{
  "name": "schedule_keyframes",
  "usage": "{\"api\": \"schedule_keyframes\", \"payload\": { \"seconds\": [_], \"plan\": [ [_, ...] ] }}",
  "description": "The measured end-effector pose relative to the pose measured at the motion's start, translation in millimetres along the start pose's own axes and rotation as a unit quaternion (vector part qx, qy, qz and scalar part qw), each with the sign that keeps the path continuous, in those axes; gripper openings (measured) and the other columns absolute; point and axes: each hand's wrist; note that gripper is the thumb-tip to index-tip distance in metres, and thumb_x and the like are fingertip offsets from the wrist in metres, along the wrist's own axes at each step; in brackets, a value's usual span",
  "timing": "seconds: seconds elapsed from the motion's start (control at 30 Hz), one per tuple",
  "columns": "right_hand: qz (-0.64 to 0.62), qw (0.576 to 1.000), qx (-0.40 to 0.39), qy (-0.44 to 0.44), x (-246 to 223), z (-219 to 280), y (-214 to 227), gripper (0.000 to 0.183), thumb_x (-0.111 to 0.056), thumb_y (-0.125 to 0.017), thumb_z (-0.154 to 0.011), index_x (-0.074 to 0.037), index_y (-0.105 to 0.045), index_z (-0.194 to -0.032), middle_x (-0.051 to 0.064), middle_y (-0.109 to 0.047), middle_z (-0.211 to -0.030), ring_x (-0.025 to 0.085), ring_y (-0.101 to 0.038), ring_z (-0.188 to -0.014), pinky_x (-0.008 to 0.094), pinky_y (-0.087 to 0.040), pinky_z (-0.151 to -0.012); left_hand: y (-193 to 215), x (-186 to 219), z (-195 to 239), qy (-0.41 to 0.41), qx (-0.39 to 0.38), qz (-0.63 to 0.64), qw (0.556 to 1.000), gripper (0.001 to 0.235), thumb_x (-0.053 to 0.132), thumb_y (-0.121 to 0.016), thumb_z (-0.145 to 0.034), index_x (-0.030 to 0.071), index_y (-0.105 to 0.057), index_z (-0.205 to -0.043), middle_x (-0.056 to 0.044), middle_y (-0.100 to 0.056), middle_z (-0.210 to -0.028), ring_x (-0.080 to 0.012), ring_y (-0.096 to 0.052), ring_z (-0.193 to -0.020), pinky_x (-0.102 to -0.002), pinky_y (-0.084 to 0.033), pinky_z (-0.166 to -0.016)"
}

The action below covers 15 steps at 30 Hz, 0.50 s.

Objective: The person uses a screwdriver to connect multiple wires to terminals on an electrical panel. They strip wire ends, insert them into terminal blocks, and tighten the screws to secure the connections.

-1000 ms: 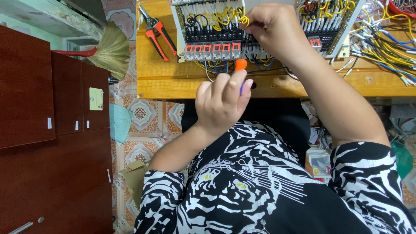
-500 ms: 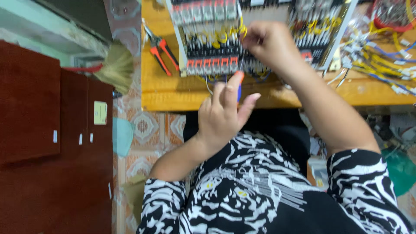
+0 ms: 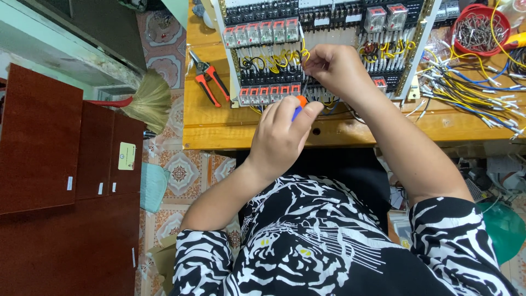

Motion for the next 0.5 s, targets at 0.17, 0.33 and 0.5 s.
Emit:
{"api": "schedule_keyframes", "payload": {
  "seconds": [0.17, 0.33, 0.5],
  "plan": [
    [-0.021, 1.0, 0.001, -0.001, 9, -1, -3, 0.018, 0.007, -0.063, -0.091, -0.006, -0.073, -0.099, 0.006, -0.077, -0.09, 0.016, -0.074, -0.088, 0.032, -0.061, -0.081, 4, -3, -4, -0.04, 0.02, 0.04, 0.998, 0.028, -0.004, -0.064, -0.098, 0.015, -0.068, -0.119, -0.01, -0.063, -0.109, -0.0315, -0.057, -0.089, -0.045, -0.051, -0.082],
    [-0.011, 1.0, 0.0, -0.001, 7, -2, -1, 0.021, 0.008, -0.061, -0.089, -0.007, -0.074, -0.097, 0.006, -0.077, -0.089, 0.016, -0.075, -0.087, 0.033, -0.061, -0.079, 3, 1, 0, -0.021, 0.003, 0.055, 0.998, 0.049, -0.01, -0.062, -0.096, 0.02, -0.064, -0.135, -0.009, -0.063, -0.124, -0.0322, -0.057, -0.102, -0.046, -0.055, -0.095],
    [-0.019, 1.0, -0.003, -0.003, 11, -3, -2, 0.022, 0.008, -0.061, -0.087, -0.007, -0.074, -0.098, 0.006, -0.077, -0.089, 0.015, -0.075, -0.087, 0.031, -0.061, -0.081, -7, 1, 2, 0.027, 0.002, -0.1, 0.995, 0.03, 0.027, -0.067, -0.108, 0.015, -0.061, -0.134, -0.007, -0.05, -0.089, -0.0258, -0.055, -0.074, -0.041, -0.051, -0.064]
  ]
}}
Point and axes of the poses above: each hand's wrist, its own z-axis away from the middle knuckle, its own y-axis out of the back of the hand, x = y × z
